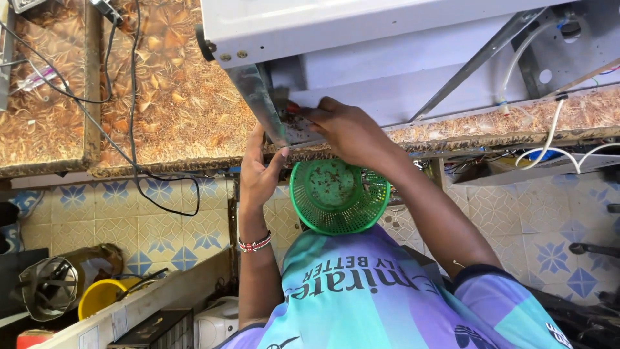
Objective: Cleaning the interior of a microwave casing using a brush to sweep debris into a basket.
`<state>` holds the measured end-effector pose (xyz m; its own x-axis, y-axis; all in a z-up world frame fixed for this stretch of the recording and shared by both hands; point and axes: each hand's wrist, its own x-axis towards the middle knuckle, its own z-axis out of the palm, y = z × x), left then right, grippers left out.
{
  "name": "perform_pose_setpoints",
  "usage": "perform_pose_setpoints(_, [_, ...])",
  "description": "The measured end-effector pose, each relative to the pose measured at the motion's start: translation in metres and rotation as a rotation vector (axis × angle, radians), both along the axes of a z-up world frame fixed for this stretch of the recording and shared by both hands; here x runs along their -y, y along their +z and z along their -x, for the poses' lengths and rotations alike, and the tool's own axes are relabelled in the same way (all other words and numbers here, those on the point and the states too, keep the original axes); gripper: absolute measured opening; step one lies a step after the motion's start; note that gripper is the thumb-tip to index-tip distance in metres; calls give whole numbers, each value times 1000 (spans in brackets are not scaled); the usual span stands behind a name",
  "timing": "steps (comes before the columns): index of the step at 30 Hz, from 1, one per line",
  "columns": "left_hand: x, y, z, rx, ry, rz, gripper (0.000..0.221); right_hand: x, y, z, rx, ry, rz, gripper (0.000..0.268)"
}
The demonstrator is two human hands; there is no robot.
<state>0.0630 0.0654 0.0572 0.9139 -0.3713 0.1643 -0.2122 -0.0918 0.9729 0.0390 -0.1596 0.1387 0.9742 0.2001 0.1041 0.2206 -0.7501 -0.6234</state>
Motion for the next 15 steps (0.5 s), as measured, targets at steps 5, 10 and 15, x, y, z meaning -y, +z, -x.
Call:
perform_pose_setpoints(5, [3,13,2,-15,-22,60,71,8,46,20,136,-46,-66,32])
perform_pose_setpoints(10, [4,16,4,-23,-28,75,69,-5,0,-4,174,-111,50,32])
perform_pose_setpoints(15, [3,17,6,-69,-1,49,74,-9,-22,-12,103,-62,81,30])
